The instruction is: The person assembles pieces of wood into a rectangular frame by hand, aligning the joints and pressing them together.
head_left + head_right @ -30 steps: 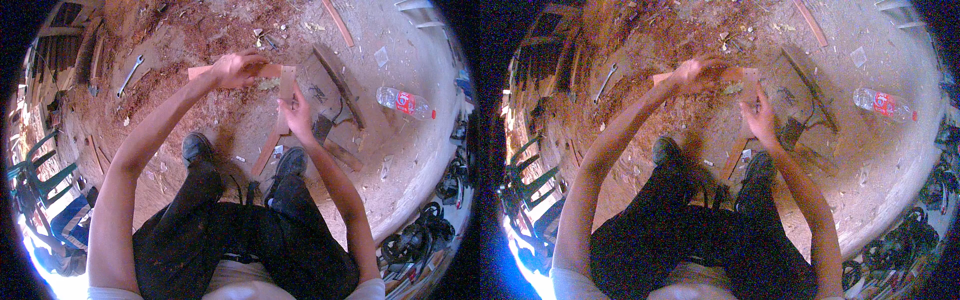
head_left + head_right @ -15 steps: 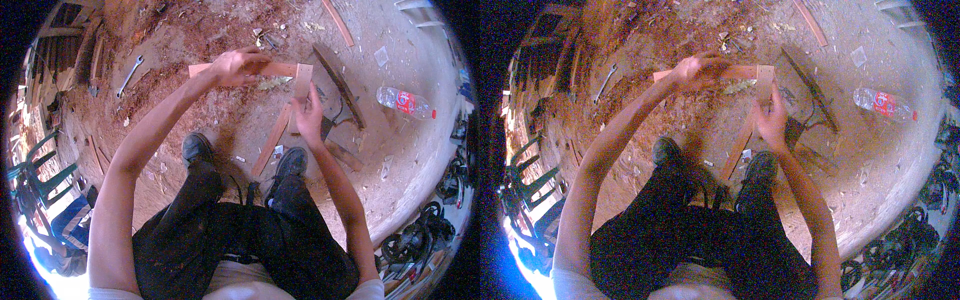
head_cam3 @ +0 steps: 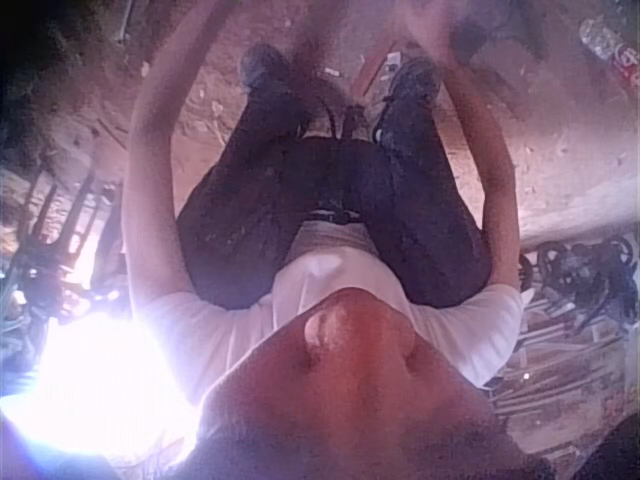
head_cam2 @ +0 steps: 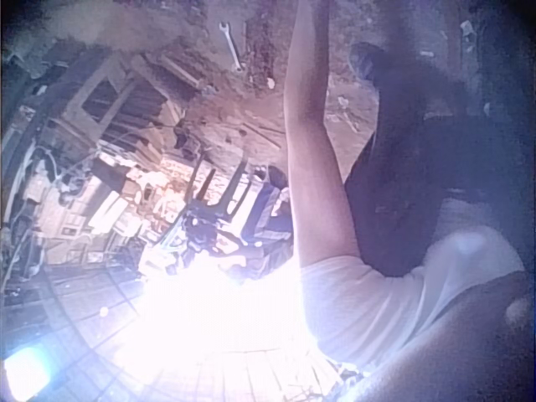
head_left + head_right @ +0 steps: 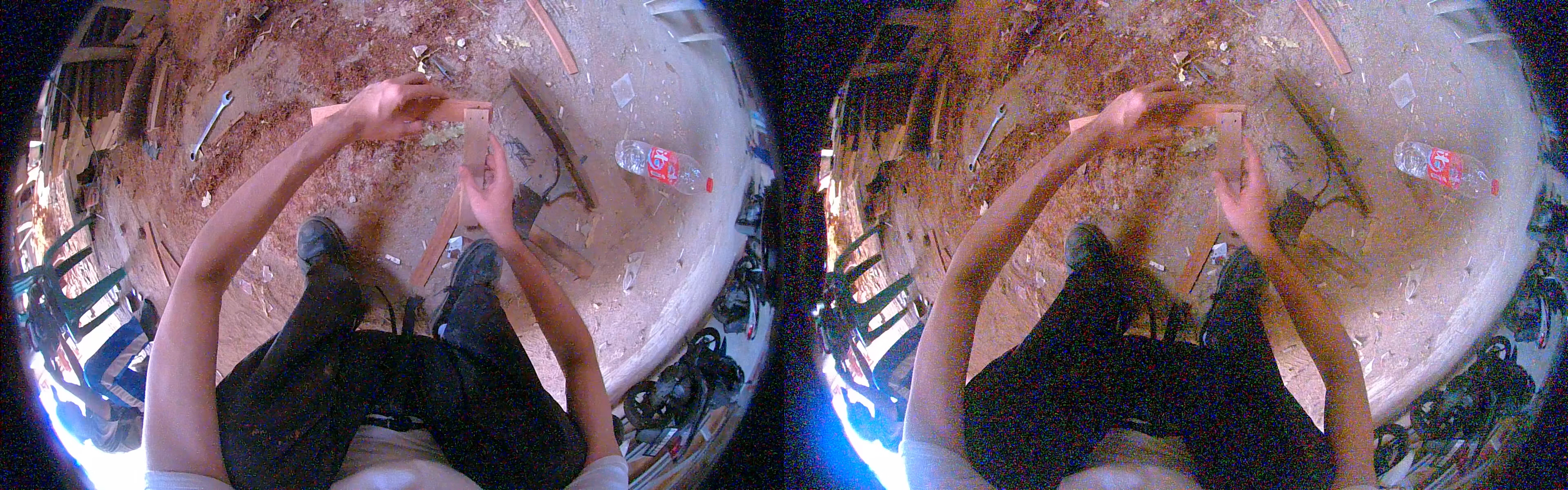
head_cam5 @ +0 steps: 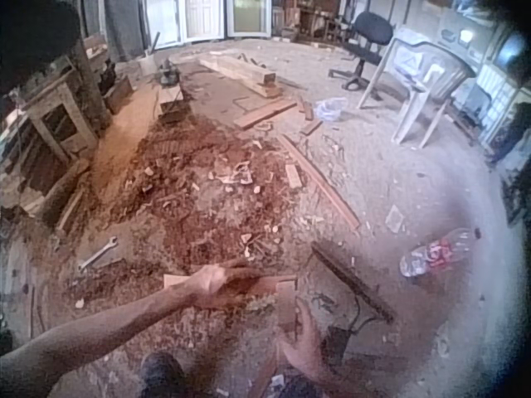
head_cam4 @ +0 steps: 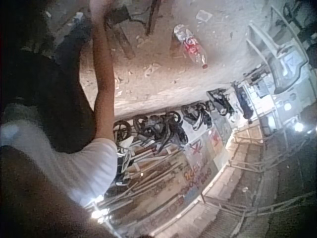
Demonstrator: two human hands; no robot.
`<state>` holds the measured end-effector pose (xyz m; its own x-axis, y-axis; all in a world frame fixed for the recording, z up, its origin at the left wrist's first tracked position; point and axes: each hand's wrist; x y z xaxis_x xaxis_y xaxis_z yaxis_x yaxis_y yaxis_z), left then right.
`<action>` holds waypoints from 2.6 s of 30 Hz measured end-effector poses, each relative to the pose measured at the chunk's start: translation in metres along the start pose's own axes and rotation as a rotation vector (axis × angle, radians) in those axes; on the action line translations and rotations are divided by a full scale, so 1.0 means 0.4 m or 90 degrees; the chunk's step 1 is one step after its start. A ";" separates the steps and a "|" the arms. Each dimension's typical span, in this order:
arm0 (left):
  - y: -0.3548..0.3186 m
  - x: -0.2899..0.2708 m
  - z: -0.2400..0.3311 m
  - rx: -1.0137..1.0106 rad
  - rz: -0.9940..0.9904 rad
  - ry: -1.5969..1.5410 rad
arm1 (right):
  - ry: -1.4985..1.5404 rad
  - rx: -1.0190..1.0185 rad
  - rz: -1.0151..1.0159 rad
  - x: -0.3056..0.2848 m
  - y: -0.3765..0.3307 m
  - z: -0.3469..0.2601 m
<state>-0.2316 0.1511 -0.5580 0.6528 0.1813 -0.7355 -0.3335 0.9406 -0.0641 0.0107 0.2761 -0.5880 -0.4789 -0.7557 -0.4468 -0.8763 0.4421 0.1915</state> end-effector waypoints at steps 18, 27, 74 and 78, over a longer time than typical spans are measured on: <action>-0.005 0.016 -0.011 0.046 0.023 0.006 | 0.090 0.087 0.014 0.010 -0.019 0.019; 0.004 0.034 -0.023 0.050 0.005 0.028 | 0.084 0.127 0.034 -0.009 -0.009 0.015; -0.016 0.051 -0.044 0.018 -0.041 0.014 | 0.157 0.124 0.107 -0.005 -0.015 0.032; -0.009 0.042 -0.015 -0.013 -0.072 -0.003 | 0.093 0.122 0.115 -0.010 -0.032 0.055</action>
<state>-0.2236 0.1492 -0.5741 0.6903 0.0751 -0.7197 -0.2705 0.9493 -0.1604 0.0248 0.2841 -0.6079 -0.6412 -0.7116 -0.2872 -0.7567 0.6486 0.0822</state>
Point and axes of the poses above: each hand's wrist, its own y-axis towards the middle knuckle, its own x-axis out of the palm, z = x × y, and after that the axes turned 13 degrees about -x, right-handed
